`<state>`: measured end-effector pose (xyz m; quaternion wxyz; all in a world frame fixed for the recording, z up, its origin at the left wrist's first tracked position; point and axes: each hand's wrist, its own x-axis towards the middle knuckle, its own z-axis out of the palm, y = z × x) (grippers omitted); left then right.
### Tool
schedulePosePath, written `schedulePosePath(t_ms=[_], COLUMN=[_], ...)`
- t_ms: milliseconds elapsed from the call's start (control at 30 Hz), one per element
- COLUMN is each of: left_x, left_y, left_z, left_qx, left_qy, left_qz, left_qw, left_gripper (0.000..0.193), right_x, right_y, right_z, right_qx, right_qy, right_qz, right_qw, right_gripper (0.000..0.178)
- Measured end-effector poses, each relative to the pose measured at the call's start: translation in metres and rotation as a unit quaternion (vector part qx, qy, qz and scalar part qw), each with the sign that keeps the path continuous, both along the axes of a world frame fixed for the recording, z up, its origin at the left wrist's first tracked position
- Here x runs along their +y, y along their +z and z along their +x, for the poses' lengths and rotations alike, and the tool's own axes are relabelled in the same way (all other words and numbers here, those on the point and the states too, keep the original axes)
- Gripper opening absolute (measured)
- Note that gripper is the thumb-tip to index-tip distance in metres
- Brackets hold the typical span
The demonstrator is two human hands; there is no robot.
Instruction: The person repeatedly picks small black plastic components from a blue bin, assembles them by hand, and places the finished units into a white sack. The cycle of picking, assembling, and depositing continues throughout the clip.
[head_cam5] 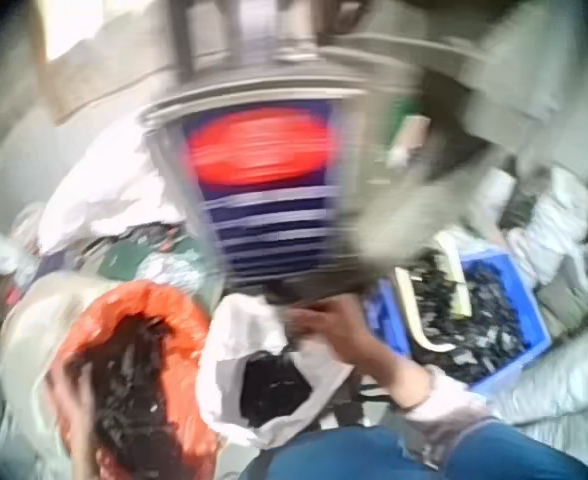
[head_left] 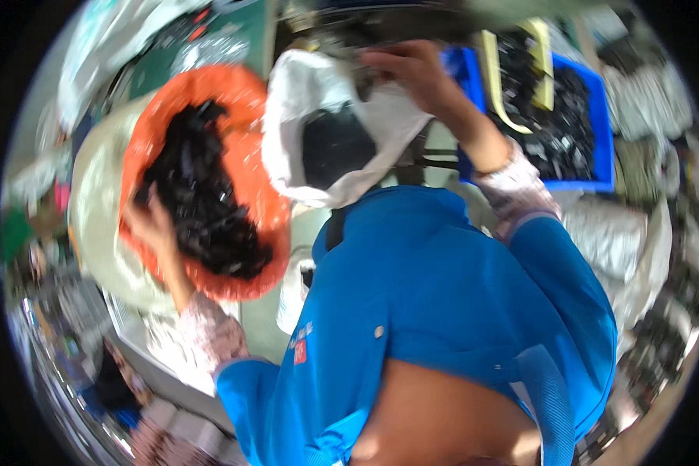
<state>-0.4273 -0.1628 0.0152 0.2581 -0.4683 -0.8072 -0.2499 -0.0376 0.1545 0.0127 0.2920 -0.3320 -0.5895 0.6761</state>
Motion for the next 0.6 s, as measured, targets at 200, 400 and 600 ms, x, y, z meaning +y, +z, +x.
schedulePosePath(t_ms=[200,400,600], left_x=[0.052,0.119,0.153], left_y=[0.02,0.005,-0.015], left_z=[0.095,0.228,0.327], left_qx=[-0.357,-0.779,-0.846], left_qy=[-0.195,-0.196,-0.184], left_qz=[0.245,0.215,0.102], left_qw=[0.88,0.555,0.489], left_gripper=[0.028,0.017,0.011], right_x=[0.001,-0.025,-0.075], right_y=[-0.017,-0.048,-0.032], right_z=[-0.022,-0.003,0.209], right_qx=[0.125,-0.051,-0.285], right_qy=[-0.03,-0.104,-0.299], right_qz=[-0.148,0.377,0.382], right_qw=[0.981,0.919,0.827], right_gripper=[0.019,0.017,0.018])
